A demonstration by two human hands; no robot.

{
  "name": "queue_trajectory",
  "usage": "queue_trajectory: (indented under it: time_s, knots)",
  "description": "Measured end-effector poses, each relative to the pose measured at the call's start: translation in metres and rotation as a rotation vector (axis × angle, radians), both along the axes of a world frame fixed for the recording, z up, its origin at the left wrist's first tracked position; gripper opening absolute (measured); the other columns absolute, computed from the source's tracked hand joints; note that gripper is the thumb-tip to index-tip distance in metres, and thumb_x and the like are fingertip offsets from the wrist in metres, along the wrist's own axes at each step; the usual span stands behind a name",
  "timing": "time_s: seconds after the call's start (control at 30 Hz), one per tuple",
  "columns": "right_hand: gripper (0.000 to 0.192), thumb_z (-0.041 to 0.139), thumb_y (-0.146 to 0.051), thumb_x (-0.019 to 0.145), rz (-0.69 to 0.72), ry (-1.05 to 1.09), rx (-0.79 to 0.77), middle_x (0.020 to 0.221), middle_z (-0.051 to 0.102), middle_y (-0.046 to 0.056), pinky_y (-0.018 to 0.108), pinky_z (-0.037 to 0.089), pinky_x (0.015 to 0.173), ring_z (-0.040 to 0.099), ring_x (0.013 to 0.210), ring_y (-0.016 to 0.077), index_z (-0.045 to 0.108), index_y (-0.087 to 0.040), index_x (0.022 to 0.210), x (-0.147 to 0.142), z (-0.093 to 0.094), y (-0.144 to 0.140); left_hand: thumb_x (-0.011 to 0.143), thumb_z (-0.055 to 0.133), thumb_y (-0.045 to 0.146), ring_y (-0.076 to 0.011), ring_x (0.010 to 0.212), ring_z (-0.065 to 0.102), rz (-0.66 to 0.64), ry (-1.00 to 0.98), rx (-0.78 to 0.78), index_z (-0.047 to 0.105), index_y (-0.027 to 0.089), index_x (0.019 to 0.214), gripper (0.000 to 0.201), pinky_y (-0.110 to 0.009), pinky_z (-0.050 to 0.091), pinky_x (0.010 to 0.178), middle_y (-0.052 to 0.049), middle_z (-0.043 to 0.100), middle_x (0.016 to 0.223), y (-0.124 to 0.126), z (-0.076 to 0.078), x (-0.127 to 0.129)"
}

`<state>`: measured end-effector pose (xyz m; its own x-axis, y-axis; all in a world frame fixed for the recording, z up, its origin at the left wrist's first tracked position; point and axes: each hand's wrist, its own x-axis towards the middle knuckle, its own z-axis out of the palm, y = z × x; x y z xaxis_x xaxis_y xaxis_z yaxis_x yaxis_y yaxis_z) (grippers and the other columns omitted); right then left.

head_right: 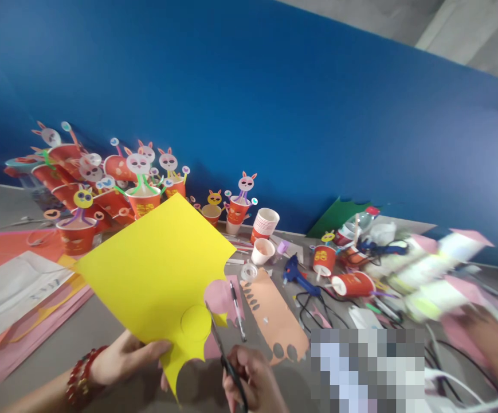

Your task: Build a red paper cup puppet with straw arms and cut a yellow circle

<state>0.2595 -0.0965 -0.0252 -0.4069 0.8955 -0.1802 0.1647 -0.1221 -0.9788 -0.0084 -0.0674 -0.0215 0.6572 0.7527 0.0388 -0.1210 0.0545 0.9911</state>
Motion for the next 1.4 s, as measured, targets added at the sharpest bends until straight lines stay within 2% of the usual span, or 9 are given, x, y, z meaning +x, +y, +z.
queue_trajectory:
  time_s: [0.17,0.37,0.53,0.67,0.77,0.93,1.13,1.4]
  knots:
    - [0.067,0.054,-0.086,0.07,-0.013,-0.052,0.011,0.043,0.051,0.0,0.025,0.029,0.046,0.043,0.039,0.0114,0.051,-0.019,0.065,0.0,-0.001,-0.002,0.097,0.046,0.05,-0.02,0.068,0.073,-0.001,-0.007,-0.006,0.076,0.01,0.086,0.052,-0.026,0.052,0.064,-0.014,0.079,0.076,0.0,0.005,0.002]
    - [0.069,0.052,-0.088,0.068,-0.015,-0.072,0.0,0.043,0.051,0.0,0.026,0.028,0.049,0.042,0.041,0.0118,0.052,-0.019,0.065,-0.001,0.001,-0.003,0.098,0.045,0.05,-0.0197,0.067,0.073,0.005,0.002,0.007,0.076,0.009,0.089,0.052,-0.025,0.049,0.062,-0.015,0.079,0.075,0.0,-0.001,0.0]
    - [0.072,0.051,-0.092,0.064,-0.011,-0.068,0.0,0.044,0.048,-0.001,0.025,0.028,0.044,0.041,0.039,0.0113,0.048,-0.02,0.062,0.001,0.002,-0.002,0.098,0.046,0.049,-0.021,0.068,0.074,-0.022,-0.038,-0.045,0.075,0.008,0.09,0.051,-0.026,0.051,0.062,-0.016,0.079,0.077,0.0,-0.003,0.0]
    - [0.069,0.056,-0.088,0.064,-0.015,-0.054,-0.03,0.045,0.049,-0.001,0.024,0.031,0.042,0.043,0.039,0.0108,0.046,-0.02,0.06,0.003,0.004,-0.001,0.098,0.047,0.048,-0.0222,0.067,0.074,-0.055,-0.069,-0.039,0.074,0.007,0.092,0.049,-0.028,0.053,0.062,-0.018,0.078,0.076,0.002,-0.005,-0.001]
    - [0.067,0.059,-0.086,0.065,-0.021,-0.075,-0.045,0.044,0.048,-0.002,0.023,0.032,0.042,0.043,0.038,0.0104,0.045,-0.02,0.058,0.005,0.005,-0.001,0.097,0.05,0.045,-0.021,0.062,0.073,-0.031,-0.088,-0.044,0.073,0.006,0.092,0.045,-0.026,0.052,0.058,-0.018,0.078,0.075,0.004,-0.009,-0.002]
    - [0.076,0.049,-0.097,0.057,0.007,-0.087,-0.041,0.042,0.046,-0.001,0.023,0.03,0.041,0.046,0.04,0.0124,0.042,-0.021,0.055,0.003,0.005,0.0,0.096,0.052,0.043,-0.0194,0.059,0.071,0.015,-0.091,-0.067,0.074,0.007,0.089,0.043,-0.025,0.051,0.056,-0.017,0.077,0.073,0.003,-0.012,-0.004]
    - [0.073,0.056,-0.092,0.059,0.019,-0.052,-0.093,0.043,0.048,-0.002,0.022,0.028,0.042,0.038,0.037,0.0086,0.045,-0.02,0.062,0.003,0.005,-0.002,0.097,0.05,0.046,-0.0198,0.059,0.072,-0.031,-0.088,-0.084,0.074,0.007,0.087,0.046,-0.025,0.051,0.056,-0.017,0.077,0.072,0.004,-0.012,-0.005]
    - [0.07,0.063,-0.087,0.06,0.054,0.026,-0.136,0.045,0.051,-0.003,0.02,0.026,0.042,0.039,0.037,0.007,0.046,-0.019,0.067,0.004,0.005,-0.002,0.097,0.05,0.044,-0.018,0.056,0.071,-0.127,-0.103,-0.106,0.076,0.008,0.093,0.044,-0.025,0.052,0.056,-0.017,0.078,0.076,0.005,-0.01,-0.005]
